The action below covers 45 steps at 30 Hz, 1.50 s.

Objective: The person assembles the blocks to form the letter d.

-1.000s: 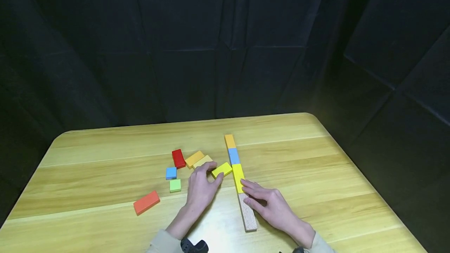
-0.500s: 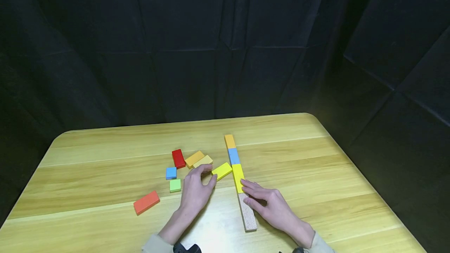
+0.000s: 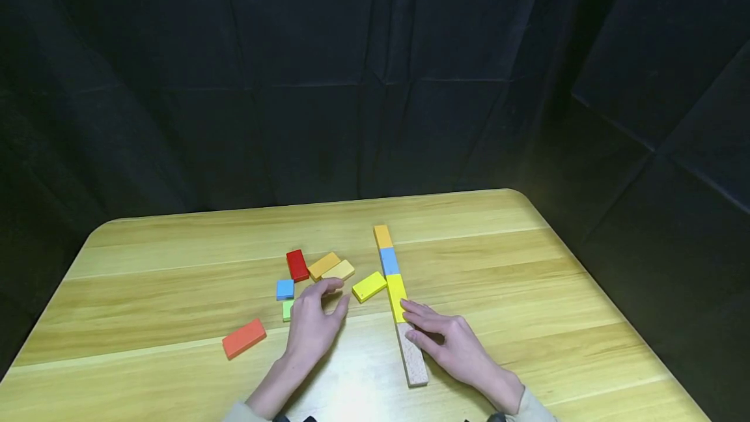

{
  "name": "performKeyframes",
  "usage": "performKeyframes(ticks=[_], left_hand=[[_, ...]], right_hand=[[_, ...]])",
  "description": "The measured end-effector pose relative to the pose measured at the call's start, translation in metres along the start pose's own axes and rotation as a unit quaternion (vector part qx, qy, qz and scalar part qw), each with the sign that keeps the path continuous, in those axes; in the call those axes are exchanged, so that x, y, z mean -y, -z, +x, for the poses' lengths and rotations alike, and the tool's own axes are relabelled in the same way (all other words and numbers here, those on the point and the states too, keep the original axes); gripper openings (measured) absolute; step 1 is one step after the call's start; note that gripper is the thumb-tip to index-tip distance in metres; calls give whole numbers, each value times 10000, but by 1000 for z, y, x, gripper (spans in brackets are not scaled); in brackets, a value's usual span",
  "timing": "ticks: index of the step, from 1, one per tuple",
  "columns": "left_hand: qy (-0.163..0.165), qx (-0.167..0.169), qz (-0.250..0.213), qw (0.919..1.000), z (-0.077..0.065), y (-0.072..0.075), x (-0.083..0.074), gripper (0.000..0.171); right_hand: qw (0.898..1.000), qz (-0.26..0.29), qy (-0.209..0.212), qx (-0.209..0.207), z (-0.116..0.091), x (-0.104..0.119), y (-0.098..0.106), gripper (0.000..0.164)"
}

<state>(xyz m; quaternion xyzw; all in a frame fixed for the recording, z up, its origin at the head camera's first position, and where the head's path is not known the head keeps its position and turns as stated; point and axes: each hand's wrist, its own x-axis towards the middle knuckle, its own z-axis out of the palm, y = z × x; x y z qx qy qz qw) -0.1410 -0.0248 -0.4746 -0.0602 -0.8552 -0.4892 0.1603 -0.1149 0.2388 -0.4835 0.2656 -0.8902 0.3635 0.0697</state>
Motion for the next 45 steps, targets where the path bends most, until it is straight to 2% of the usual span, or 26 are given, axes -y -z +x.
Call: performKeyframes(ticks=[6,13,19,22,27,34,37,41,45], left_hand=[[-21,-3,135,9999,-7,19,4,27],[-58,-206,322,9993,-16,50,13,32],[247,-223,508,9982,-24,73,23,34],[239,-317,649,9971,-29,82,29,34],[178,-506,818,9952,-37,95,36,35],[495,-549,1071,9915,-44,113,43,38],[514,-658,1195,9893,-46,119,47,40],[517,-753,1187,9887,-50,125,52,41],[470,-677,1152,9899,-51,128,55,40]], right_hand=[[10000,27,13,6,0,0,0,35],[10000,15,12,-5,0,0,0,35],[10000,-19,-22,-39,0,0,0,35],[10000,9,-16,-12,0,0,0,35],[10000,25,-7,7,0,0,-1,36],[10000,37,-59,10,0,1,-1,36],[10000,71,-54,42,0,1,-1,36],[10000,46,-28,44,0,1,0,36],[10000,15,-20,7,-1,0,0,36]])
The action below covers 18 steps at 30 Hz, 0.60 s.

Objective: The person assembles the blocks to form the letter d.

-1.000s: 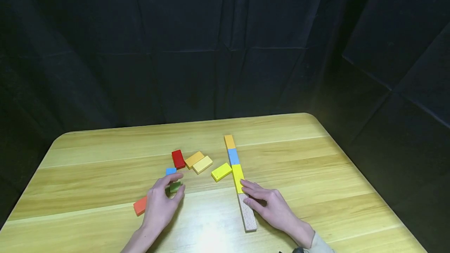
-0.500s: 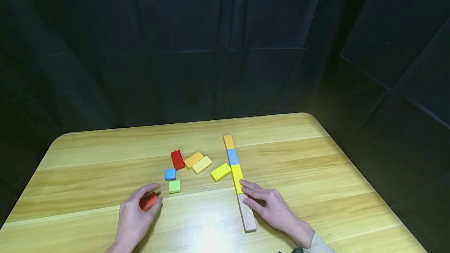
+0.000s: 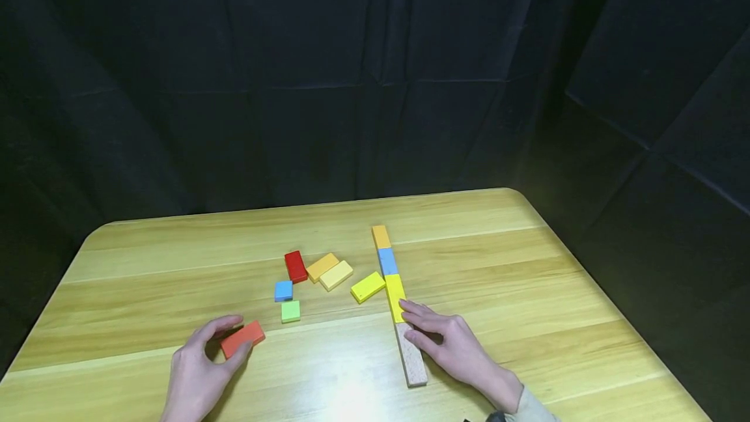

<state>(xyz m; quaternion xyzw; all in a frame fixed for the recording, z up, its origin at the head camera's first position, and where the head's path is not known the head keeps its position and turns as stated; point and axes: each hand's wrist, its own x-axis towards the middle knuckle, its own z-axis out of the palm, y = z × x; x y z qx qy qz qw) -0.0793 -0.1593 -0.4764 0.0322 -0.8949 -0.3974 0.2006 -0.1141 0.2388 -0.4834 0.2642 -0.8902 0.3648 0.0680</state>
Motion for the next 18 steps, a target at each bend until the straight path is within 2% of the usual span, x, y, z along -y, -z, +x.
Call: performKeyframes(ticks=[4,18], left_hand=[[-10,114,68,9999,1,1,2,40],[307,374,81,9988,-1,1,5,39]], right_hand=[[10000,-19,11,-1,0,0,0,36],[9999,-46,95,-63,0,-1,0,35]])
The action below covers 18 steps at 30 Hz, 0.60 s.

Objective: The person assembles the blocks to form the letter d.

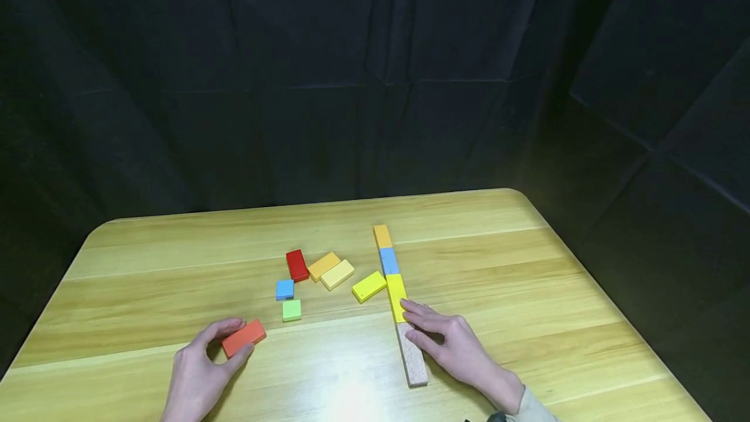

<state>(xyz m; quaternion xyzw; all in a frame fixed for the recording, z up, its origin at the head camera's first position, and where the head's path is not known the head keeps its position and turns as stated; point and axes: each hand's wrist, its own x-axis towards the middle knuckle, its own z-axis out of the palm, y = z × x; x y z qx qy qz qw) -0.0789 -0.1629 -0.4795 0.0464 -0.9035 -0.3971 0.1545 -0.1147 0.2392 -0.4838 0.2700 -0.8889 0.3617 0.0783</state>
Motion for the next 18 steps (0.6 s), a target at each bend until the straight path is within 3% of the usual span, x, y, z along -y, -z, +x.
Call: performKeyframes(ticks=[18], left_hand=[[-136,-317,-172,9993,-3,-3,0,39]], right_hand=[[10000,-55,-6,17,1,1,0,35]])
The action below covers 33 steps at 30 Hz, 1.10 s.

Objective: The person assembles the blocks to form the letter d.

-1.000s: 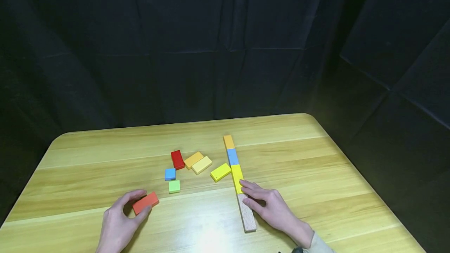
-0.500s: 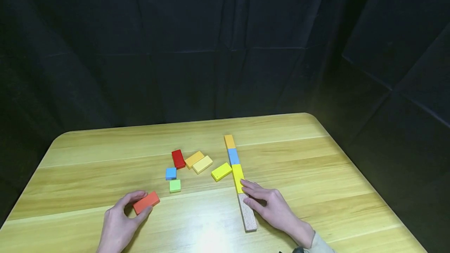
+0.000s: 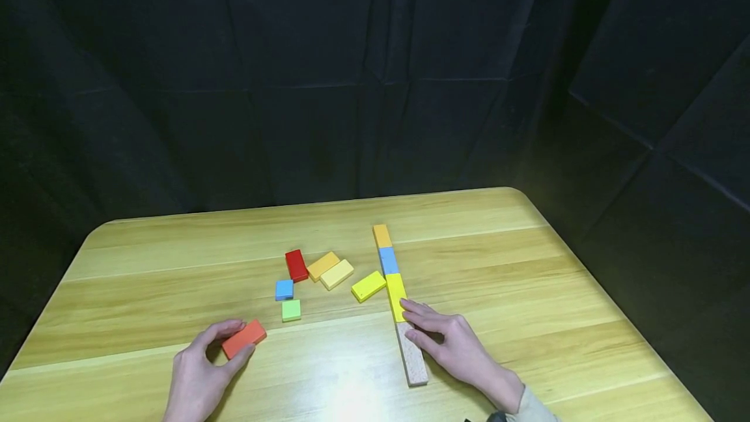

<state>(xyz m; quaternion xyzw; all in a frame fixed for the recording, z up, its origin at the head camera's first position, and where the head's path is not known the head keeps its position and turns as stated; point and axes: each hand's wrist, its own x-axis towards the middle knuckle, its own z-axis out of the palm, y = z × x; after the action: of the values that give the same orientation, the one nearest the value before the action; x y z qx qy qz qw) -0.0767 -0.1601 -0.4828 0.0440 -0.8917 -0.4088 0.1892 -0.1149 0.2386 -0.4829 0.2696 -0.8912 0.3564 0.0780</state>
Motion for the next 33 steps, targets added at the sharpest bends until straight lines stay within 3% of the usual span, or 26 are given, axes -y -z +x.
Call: performKeyframes(ticks=[13,23,33], left_hand=[[-15,50,-365,9993,-8,-14,-22,39],[-108,346,-490,9981,-12,-31,-37,41],[-444,585,-628,9953,-13,-49,-55,39]], right_hand=[[9999,75,-96,57,0,0,0,36],[9998,137,-102,83,0,1,1,36],[9996,245,-72,139,0,-1,1,36]])
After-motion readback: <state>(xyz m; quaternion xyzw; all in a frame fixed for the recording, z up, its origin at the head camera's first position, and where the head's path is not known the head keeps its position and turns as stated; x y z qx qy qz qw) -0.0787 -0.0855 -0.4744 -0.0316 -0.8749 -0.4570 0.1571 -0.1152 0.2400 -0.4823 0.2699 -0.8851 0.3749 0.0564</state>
